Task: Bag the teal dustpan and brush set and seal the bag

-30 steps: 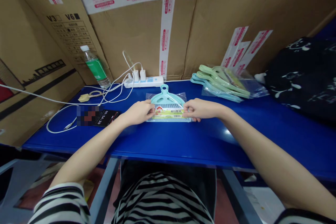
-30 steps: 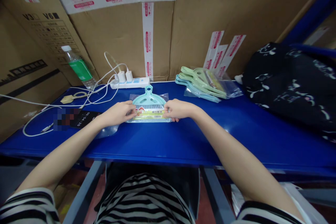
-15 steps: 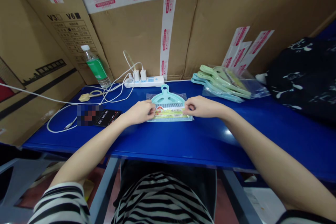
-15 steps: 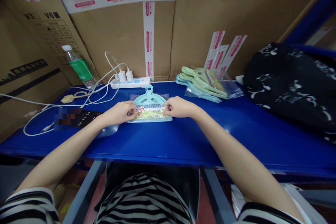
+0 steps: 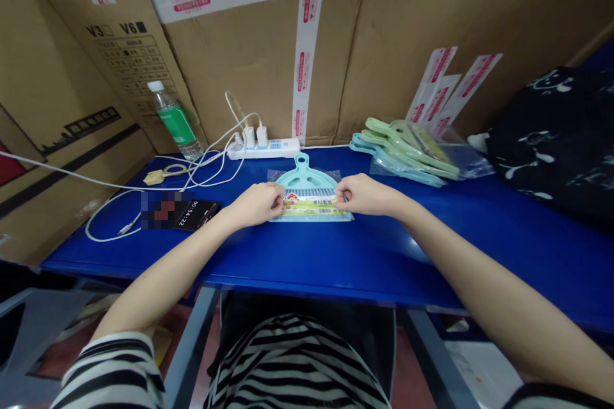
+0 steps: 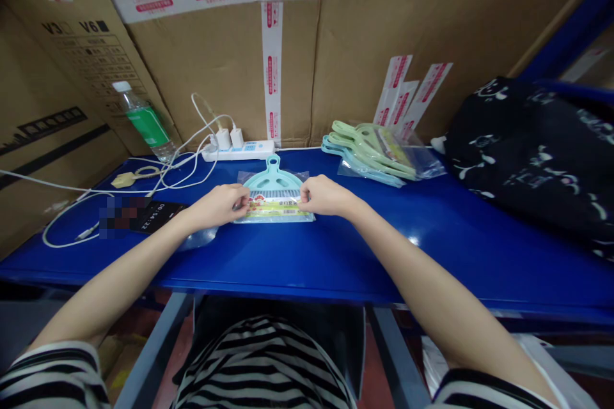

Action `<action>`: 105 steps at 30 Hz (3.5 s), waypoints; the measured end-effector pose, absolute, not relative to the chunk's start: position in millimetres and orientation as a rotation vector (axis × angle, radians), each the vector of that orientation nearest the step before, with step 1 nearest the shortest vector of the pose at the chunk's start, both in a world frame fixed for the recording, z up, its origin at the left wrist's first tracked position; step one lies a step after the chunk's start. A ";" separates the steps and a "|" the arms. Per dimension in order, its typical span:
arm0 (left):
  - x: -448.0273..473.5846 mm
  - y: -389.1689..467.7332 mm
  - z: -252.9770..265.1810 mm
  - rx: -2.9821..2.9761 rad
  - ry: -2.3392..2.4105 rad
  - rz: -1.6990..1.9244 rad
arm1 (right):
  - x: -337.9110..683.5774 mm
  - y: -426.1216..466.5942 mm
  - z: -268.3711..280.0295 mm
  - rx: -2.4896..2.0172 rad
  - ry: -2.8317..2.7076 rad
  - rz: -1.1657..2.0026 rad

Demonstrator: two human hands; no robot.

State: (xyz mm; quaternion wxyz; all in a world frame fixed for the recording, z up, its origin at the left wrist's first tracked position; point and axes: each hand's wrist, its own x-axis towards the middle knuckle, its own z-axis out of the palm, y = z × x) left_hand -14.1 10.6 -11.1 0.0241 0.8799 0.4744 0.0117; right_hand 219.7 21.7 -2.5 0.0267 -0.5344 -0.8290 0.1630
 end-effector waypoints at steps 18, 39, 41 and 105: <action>-10.7 9.0 -6.6 2.696 1.559 -0.113 | 211.9 16.9 -0.4 -1.682 -2.543 0.512; -13.2 10.2 -10.1 2.731 1.429 -0.064 | 223.3 24.8 -2.5 -1.593 -2.518 0.684; -12.7 10.0 -9.9 2.721 1.434 -0.063 | 217.7 21.2 -0.7 -1.644 -2.513 0.593; -15.7 6.4 0.8 2.957 1.268 -0.181 | 215.5 16.8 4.2 -1.807 -2.525 0.585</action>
